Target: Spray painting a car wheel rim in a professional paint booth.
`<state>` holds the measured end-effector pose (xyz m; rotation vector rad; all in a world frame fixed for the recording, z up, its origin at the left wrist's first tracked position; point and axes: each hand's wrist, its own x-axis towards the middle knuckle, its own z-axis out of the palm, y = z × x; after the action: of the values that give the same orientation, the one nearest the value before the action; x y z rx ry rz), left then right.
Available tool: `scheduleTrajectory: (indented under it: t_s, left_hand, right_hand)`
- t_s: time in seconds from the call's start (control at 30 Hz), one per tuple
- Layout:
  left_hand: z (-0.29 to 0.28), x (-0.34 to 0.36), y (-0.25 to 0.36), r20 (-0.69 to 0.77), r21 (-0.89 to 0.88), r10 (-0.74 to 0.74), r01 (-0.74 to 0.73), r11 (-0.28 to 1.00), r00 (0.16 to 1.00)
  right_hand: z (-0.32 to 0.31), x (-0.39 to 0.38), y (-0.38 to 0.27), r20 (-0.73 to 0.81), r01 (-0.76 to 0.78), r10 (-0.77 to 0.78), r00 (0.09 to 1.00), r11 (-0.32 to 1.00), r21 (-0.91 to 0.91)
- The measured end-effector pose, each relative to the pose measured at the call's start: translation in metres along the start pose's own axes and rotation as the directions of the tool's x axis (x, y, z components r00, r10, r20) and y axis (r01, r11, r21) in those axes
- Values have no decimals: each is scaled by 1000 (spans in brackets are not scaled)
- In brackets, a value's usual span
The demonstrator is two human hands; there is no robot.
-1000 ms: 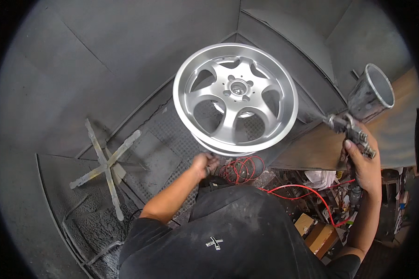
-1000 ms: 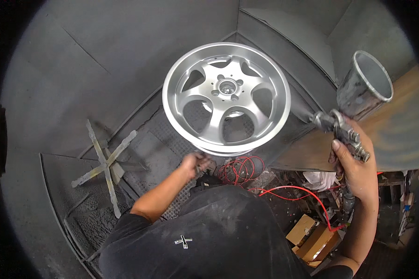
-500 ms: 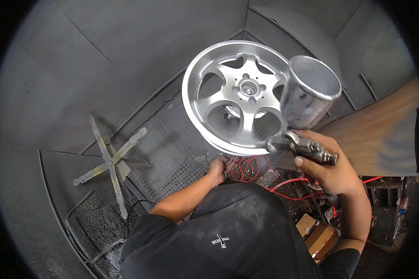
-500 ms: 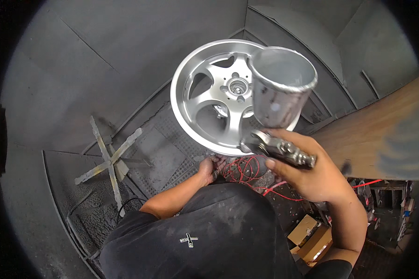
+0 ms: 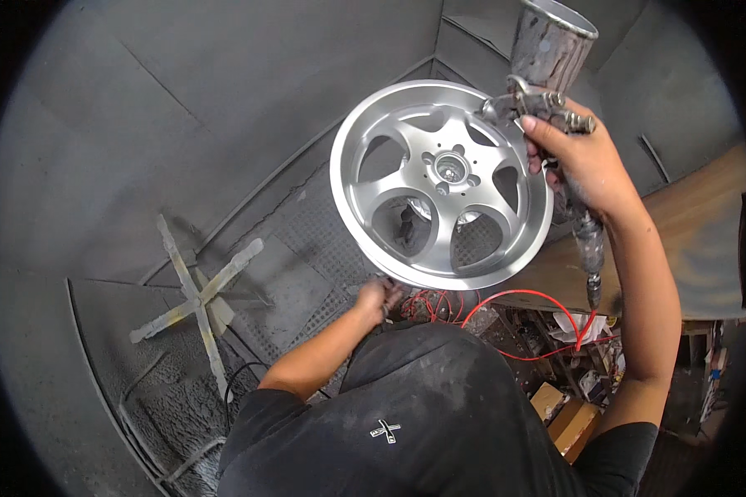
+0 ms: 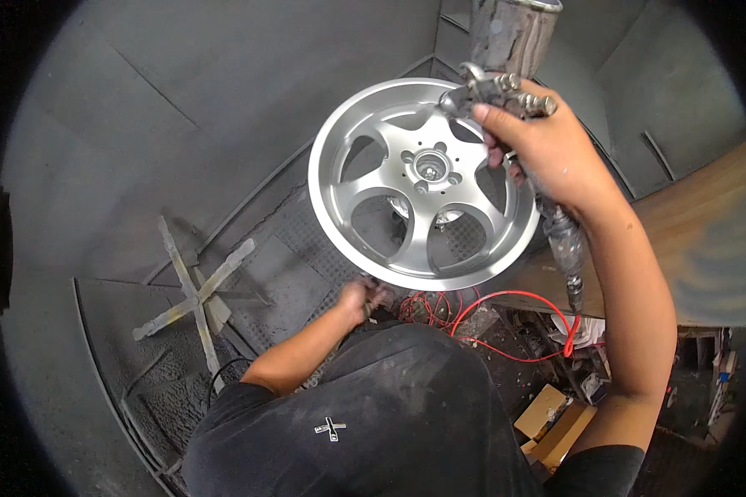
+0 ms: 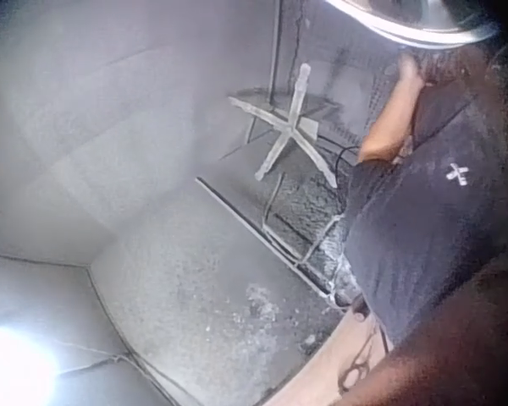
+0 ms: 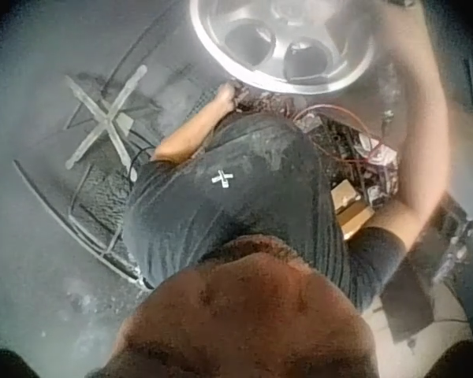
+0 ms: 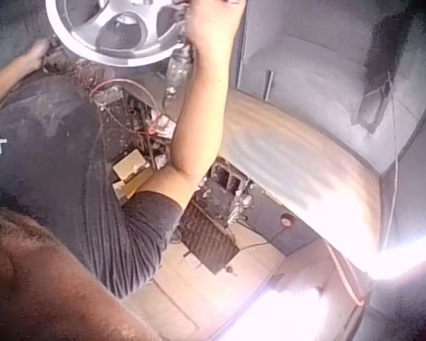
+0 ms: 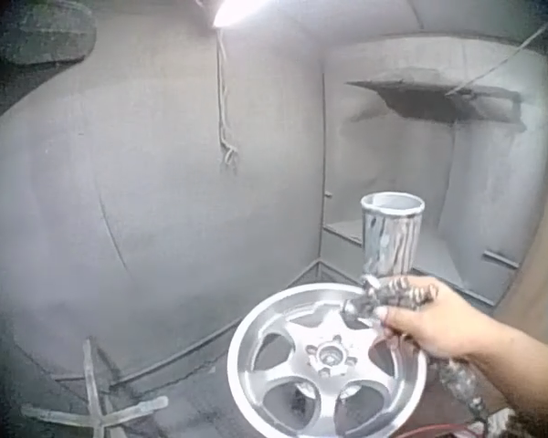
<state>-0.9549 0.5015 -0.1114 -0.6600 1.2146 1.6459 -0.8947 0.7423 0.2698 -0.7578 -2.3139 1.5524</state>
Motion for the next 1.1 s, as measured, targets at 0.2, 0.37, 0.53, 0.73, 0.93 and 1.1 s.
scheduleTrajectory:
  t_s: [0.2, 0.37, 0.53, 0.73, 0.93, 1.1]
  left_hand:
    - [-40, 48, 98, 18, 267, 194, -192, 945, 981]
    - [-7, 24, 77, 101, 312, 85, -113, 944, 991]
    - [27, -5, 4, 11, 75, 30, -31, 997, 999]
    - [56, -14, -68, 73, 284, -204, 175, 943, 976]
    - [50, -14, -75, 173, 69, -211, 202, 977, 962]
    - [39, -6, -70, 115, -91, -107, 118, 989, 988]
  right_hand:
    - [-50, 1, 31, -77, 2, -10, 997, 994, -108]
    - [-81, -41, 62, -106, -27, 5, 994, 977, -211]
    - [-83, -92, 60, -135, -240, 215, 967, 948, -207]
    - [-74, -131, 60, 10, -313, 317, 948, 939, -146]
    - [-44, -138, 39, 244, -310, 322, 915, 947, -86]
    - [-17, -121, 19, 320, -367, 366, 874, 928, -59]
